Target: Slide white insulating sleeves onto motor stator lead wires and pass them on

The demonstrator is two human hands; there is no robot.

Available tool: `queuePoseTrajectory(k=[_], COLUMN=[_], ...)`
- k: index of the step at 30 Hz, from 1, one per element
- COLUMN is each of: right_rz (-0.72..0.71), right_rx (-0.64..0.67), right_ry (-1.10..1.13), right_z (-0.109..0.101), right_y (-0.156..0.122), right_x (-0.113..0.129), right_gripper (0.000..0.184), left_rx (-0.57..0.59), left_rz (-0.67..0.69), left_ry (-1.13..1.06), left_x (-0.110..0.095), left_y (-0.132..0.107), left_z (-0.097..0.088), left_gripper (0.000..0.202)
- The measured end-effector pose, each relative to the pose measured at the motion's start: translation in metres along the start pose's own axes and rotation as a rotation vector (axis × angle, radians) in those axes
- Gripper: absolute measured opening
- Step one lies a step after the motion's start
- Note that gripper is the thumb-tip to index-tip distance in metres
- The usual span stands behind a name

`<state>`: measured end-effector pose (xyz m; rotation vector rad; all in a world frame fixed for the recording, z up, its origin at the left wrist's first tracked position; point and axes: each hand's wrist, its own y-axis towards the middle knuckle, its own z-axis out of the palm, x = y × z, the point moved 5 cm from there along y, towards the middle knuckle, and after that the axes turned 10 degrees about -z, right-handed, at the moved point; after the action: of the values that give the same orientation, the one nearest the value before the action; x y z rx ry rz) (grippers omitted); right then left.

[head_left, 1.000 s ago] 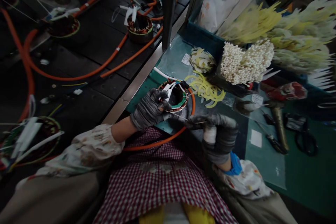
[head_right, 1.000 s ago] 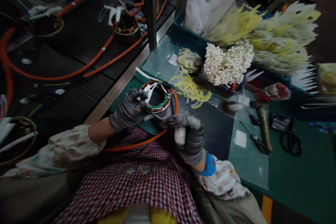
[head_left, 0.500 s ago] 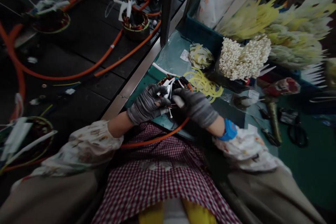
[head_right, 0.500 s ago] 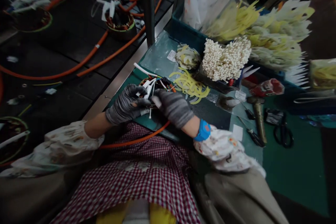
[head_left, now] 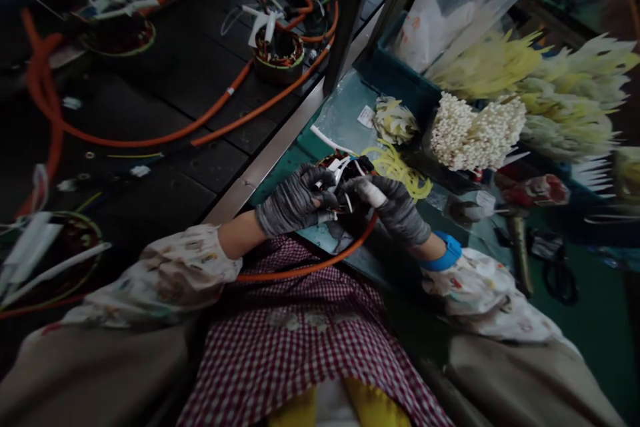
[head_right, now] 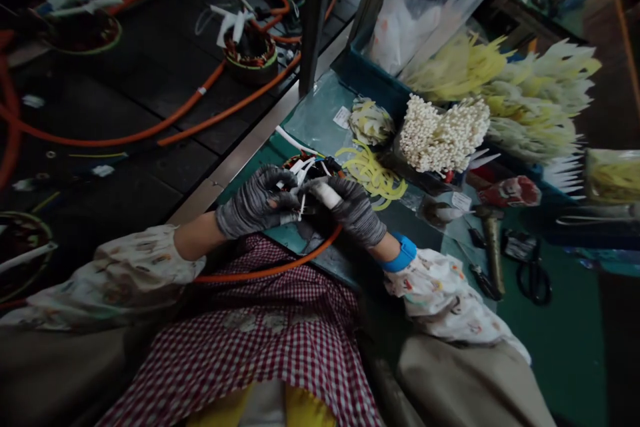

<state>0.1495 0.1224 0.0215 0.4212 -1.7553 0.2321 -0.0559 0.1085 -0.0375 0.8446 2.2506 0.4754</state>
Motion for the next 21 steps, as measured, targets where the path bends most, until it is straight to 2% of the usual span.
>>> queuePoseTrajectory(k=[3, 9, 14, 17, 19, 21], right_rz=[-0.056, -0.119, -0.156, -0.234, -0.202, -0.123], right_rx=[0.015, -0.155, -0.104, -0.014, 0.002, -0.05], right_ry=[-0.082, -0.149, -0.183, -0.277, -0.309, -0.262], right_z=[0.002, 0.002, 0.006, 0.014, 0.019, 0.02], right_y=[-0.005, -0.009, -0.016, -0.025, -0.034, -0.043], right_x=[0.0, -0.009, -0.014, -0.022, -0.035, -0.048], right_gripper=[0.021, 0.012, 0.013, 0.013, 0.017, 0.025], left_rx=[0.024, 0.032, -0.022, 0.018, 0.068, 0.088], left_rz=[-0.014, -0.035, 0.008, -0.042, -0.12, -0.14], left_ry=[-0.012, -0.029, 0.0, -0.029, -0.052, -0.074], left_x=[0.002, 0.0, -0.002, 0.0, 0.003, 0.003], left_y=[-0.001, -0.001, -0.001, 0.0, 0.001, 0.002], left_z=[0.002, 0.001, -0.002, -0.001, 0.0, -0.001], left_gripper=[0.024, 0.017, 0.023, 0.023, 0.022, 0.021])
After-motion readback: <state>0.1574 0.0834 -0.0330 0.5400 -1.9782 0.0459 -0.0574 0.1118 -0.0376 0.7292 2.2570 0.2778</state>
